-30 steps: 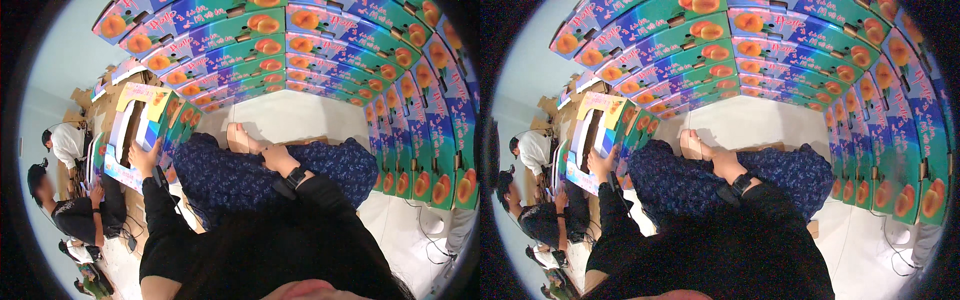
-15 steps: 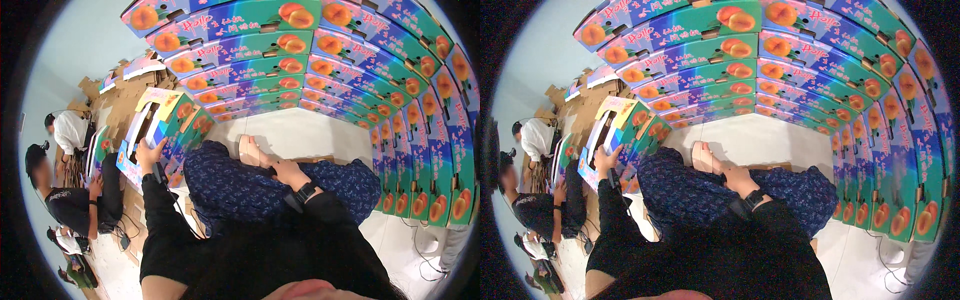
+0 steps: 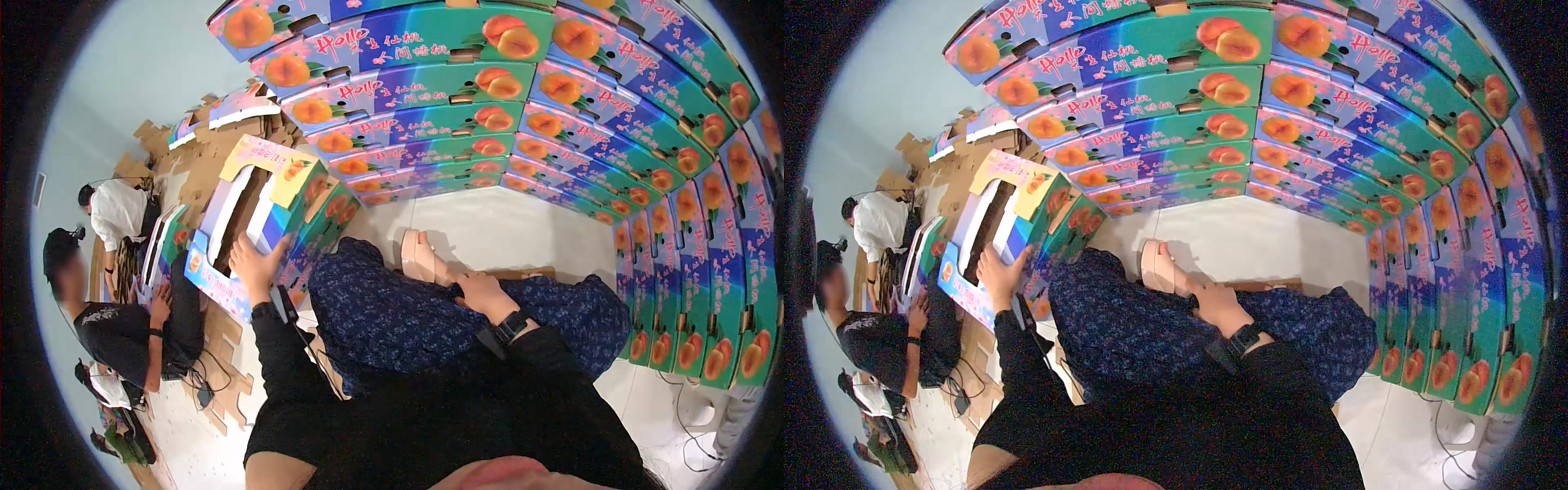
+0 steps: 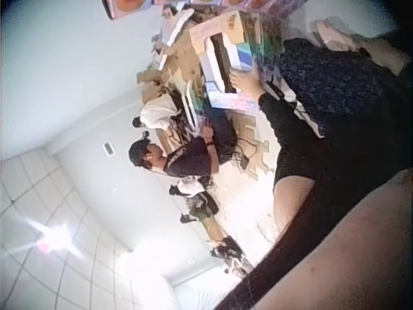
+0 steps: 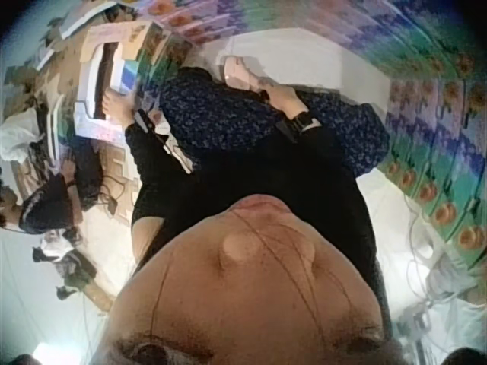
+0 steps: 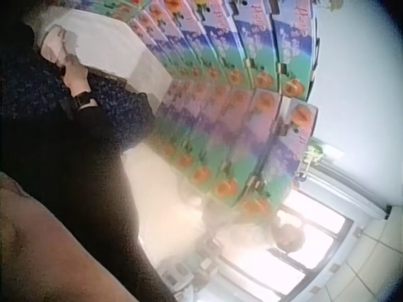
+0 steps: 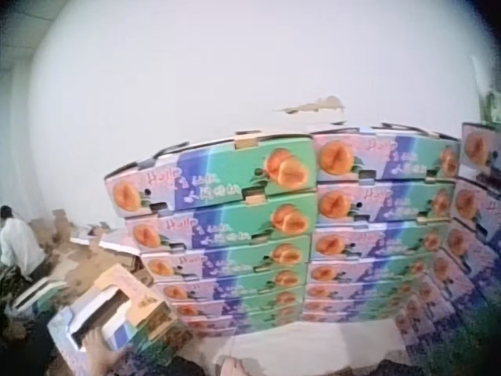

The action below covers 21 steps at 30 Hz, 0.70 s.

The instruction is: Selecting and moving cardboard boxes from a large stack in a packaging facility.

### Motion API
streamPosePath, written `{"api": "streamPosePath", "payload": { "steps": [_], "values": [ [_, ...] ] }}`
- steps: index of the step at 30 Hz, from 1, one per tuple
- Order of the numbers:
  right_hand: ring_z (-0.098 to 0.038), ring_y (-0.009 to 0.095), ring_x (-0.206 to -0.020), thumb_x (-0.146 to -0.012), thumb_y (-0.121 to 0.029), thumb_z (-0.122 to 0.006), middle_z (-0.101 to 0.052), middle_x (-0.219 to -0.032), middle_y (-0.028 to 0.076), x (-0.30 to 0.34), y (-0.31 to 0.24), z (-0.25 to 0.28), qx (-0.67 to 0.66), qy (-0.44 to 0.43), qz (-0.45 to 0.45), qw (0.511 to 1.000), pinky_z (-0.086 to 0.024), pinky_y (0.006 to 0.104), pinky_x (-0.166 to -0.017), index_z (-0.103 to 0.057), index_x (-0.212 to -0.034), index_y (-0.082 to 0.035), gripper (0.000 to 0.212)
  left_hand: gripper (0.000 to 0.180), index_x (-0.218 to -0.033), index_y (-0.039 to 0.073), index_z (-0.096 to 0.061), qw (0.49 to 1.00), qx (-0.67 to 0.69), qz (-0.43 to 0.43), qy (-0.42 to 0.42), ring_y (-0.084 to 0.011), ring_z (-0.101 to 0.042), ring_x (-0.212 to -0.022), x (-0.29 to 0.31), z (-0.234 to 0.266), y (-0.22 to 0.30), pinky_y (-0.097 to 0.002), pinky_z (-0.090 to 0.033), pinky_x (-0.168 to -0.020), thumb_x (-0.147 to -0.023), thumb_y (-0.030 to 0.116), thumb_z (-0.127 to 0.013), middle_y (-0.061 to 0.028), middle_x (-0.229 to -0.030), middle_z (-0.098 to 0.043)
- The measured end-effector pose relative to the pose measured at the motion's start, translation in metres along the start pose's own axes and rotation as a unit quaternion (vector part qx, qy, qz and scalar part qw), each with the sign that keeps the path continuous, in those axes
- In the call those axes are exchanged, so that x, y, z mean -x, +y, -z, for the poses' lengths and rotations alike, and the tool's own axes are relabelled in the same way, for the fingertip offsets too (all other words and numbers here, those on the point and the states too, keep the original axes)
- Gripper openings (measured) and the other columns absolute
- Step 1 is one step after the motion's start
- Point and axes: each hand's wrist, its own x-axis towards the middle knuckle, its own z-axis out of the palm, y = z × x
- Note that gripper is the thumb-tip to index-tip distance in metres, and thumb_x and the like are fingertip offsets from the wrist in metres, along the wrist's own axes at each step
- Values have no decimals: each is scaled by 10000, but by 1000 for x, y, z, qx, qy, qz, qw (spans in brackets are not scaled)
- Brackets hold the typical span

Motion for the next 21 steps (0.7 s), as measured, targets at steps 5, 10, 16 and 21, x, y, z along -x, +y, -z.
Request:
{"api": "streamPosePath", "payload": {
  "steps": [5,10,16,21],
  "values": [
    [-550,381,-1107,-810,-289,-691,-578,-1187,189,6,-10,14,-4,-29,-19,999,-461,473,-906,-438,-1333,-106,609,951,-1228,1,-525,982,46,66,-169,-389,-543,-1100,-30,-9,-22,-497,-388,-938,-601,694,-701,-224,-1129,-602],
    [-555,379,-1109,-784,-266,-709,-581,-1193,182,3,-3,4,-21,-4,-7,1000,-461,481,-895,-447,-1327,-132,617,965,-1213,-10,-537,989,61,52,-124,-395,-550,-1086,-24,-12,-21,-484,-399,-935,-591,711,-695,-241,-1116,-603],
    [-557,379,-1116,-770,-236,-706,-580,-1216,163,2,-4,3,-31,5,-4,1000,-461,479,-895,-445,-1334,-153,627,944,-1189,-6,-540,991,53,51,-114,-394,-547,-1080,-26,-9,-20,-484,-398,-926,-584,699,-710,-236,-1099,-603],
    [-561,380,-1112,-791,-251,-682,-583,-1204,177,-1,1,0,-17,-8,-18,1000,-461,481,-896,-443,-1342,-171,606,936,-1176,0,-533,999,37,6,-23,-382,-534,-1051,-2,-4,0,-484,-377,-913,-568,683,-733,-203,-1064,-592]
  ]
}}
